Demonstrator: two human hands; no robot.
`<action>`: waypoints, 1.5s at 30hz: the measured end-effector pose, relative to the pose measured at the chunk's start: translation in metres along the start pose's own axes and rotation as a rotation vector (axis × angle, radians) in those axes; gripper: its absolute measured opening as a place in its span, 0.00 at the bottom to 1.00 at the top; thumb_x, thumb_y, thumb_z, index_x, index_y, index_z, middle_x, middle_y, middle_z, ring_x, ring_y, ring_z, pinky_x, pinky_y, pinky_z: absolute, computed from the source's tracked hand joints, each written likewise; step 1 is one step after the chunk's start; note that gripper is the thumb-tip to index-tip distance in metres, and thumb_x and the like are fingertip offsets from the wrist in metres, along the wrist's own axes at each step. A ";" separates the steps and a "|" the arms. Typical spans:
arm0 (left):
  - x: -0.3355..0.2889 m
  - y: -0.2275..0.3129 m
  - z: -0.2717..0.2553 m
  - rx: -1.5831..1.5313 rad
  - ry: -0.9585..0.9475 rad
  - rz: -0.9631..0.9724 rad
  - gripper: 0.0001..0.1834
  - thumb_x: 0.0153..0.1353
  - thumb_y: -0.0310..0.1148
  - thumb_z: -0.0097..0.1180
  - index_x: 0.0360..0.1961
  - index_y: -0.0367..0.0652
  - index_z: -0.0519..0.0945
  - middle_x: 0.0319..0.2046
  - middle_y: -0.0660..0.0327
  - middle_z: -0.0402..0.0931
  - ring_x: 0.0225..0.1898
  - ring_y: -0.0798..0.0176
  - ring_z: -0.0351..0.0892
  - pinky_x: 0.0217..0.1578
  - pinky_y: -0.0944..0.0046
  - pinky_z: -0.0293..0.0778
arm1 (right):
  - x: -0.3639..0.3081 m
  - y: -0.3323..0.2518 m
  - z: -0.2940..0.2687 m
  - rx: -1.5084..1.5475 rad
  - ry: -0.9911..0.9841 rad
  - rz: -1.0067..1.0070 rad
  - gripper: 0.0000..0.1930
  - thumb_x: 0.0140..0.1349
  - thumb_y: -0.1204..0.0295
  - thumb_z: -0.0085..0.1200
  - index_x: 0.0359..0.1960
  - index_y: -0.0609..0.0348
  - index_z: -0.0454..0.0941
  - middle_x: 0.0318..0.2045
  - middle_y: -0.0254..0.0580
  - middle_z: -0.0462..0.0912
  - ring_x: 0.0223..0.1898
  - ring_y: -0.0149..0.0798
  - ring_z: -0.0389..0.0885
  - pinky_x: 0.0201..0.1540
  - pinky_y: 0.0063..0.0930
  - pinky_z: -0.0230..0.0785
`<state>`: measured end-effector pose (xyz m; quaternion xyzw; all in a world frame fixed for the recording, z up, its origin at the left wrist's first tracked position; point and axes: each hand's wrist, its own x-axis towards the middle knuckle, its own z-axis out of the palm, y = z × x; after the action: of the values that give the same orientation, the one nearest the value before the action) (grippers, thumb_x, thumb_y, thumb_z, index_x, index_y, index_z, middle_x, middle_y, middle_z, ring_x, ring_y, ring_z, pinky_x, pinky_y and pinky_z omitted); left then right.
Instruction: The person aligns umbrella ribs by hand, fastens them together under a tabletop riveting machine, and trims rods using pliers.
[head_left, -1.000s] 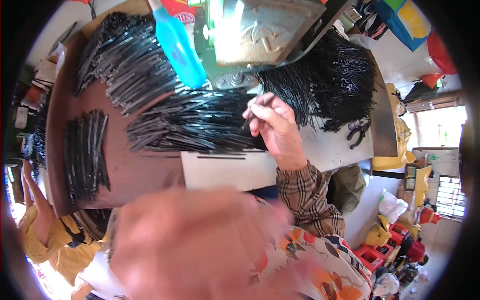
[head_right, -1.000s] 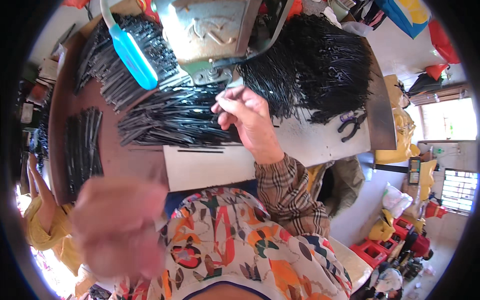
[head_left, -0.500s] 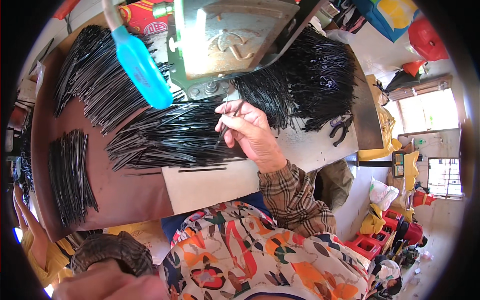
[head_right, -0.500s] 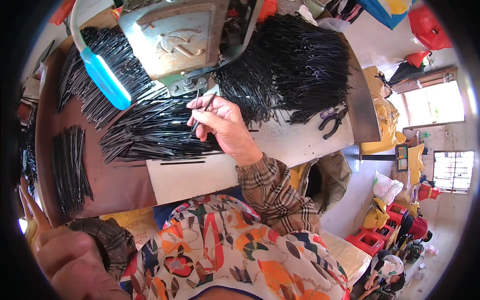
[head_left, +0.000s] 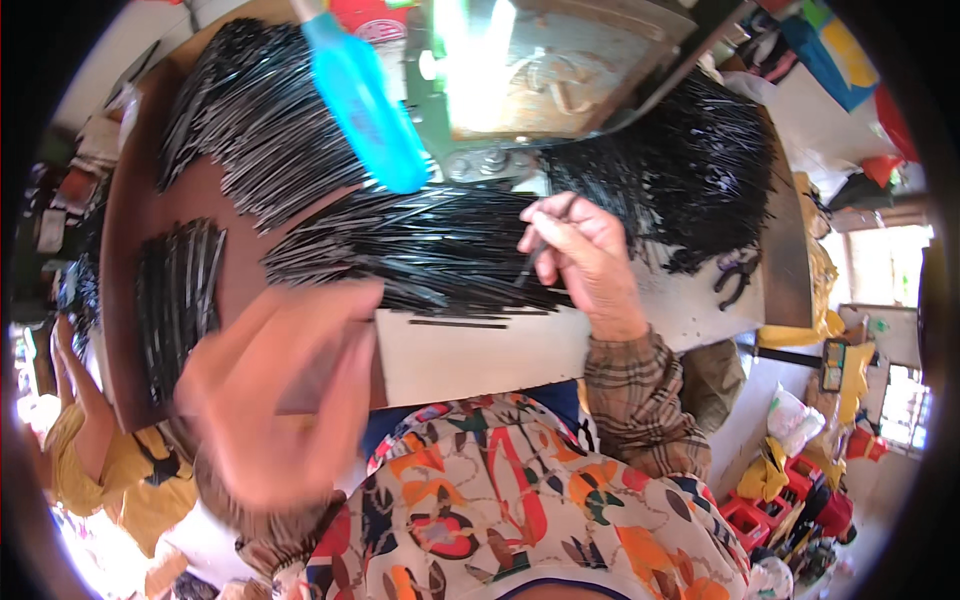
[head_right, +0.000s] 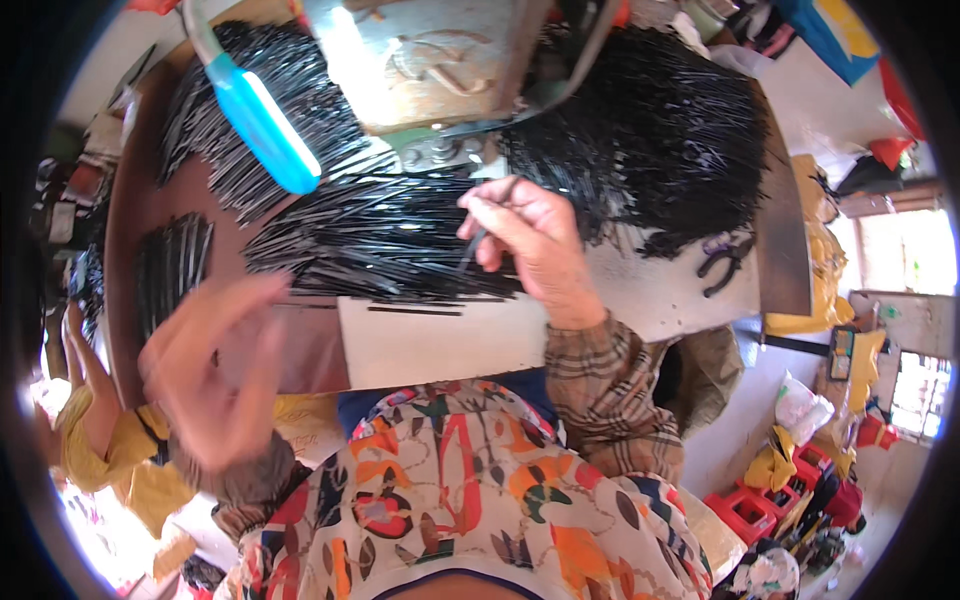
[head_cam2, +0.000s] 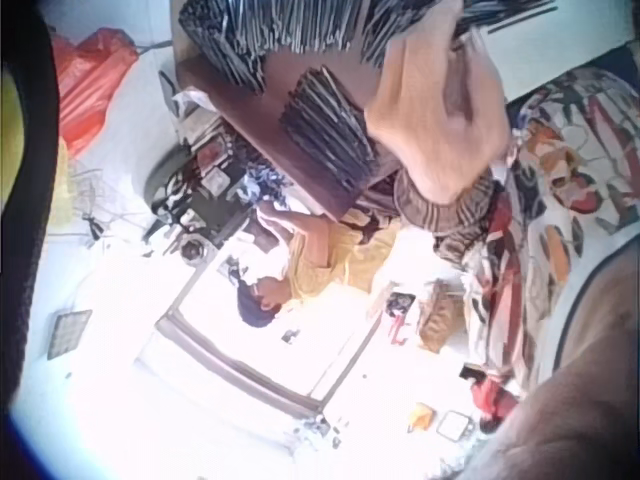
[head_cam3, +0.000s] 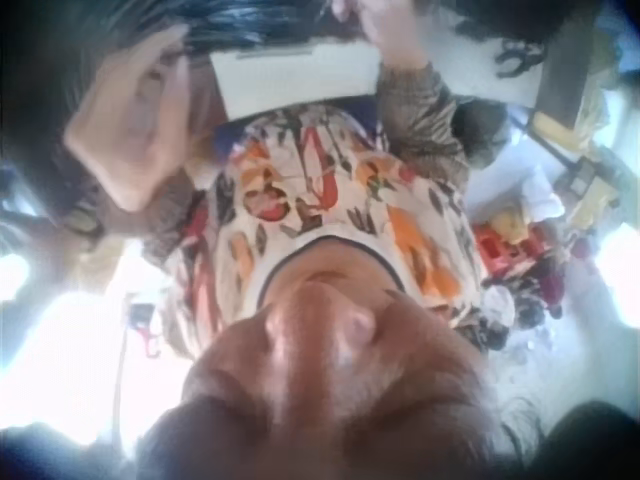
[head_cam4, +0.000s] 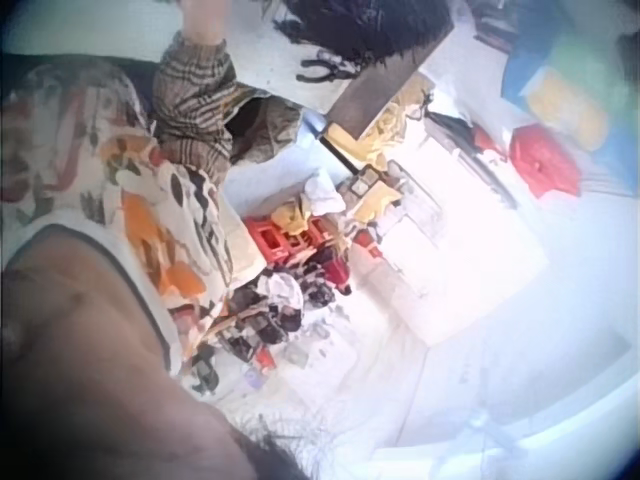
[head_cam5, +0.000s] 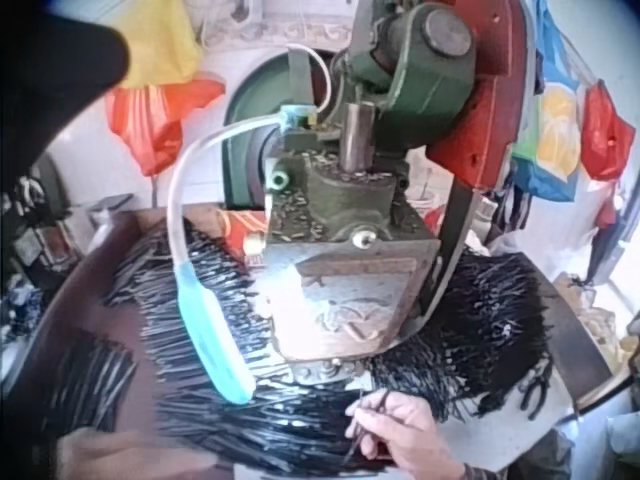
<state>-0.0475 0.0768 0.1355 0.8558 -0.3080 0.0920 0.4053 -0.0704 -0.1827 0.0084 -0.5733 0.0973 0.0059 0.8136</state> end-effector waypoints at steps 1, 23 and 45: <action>0.005 -0.028 0.021 -0.010 -0.098 -0.068 0.02 0.54 0.22 0.61 0.29 0.34 0.82 0.22 0.54 0.78 0.21 0.64 0.76 0.23 0.69 0.68 | -0.002 -0.002 -0.014 -0.044 0.029 -0.001 0.09 0.66 0.71 0.53 0.40 0.66 0.77 0.29 0.42 0.80 0.19 0.23 0.73 0.21 0.14 0.65; 0.052 -0.166 0.086 0.135 -0.043 0.067 0.06 0.50 0.21 0.57 0.30 0.43 0.74 0.29 0.59 0.75 0.34 0.50 0.73 0.37 0.55 0.66 | -0.001 -0.002 -0.006 -0.101 0.008 0.024 0.09 0.66 0.72 0.52 0.42 0.66 0.77 0.27 0.38 0.80 0.18 0.20 0.70 0.21 0.12 0.63; 0.027 -0.088 0.118 -1.074 -0.188 -0.622 0.16 0.65 0.26 0.53 0.52 0.31 0.75 0.34 0.59 0.79 0.18 0.78 0.63 0.15 0.79 0.53 | 0.018 0.001 0.028 -0.285 0.048 -0.106 0.08 0.66 0.73 0.51 0.40 0.66 0.80 0.23 0.30 0.77 0.25 0.20 0.71 0.26 0.15 0.61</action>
<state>0.0162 0.0185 0.0134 0.5867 -0.0819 -0.2735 0.7578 -0.0489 -0.1576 0.0135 -0.6874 0.0843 -0.0369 0.7204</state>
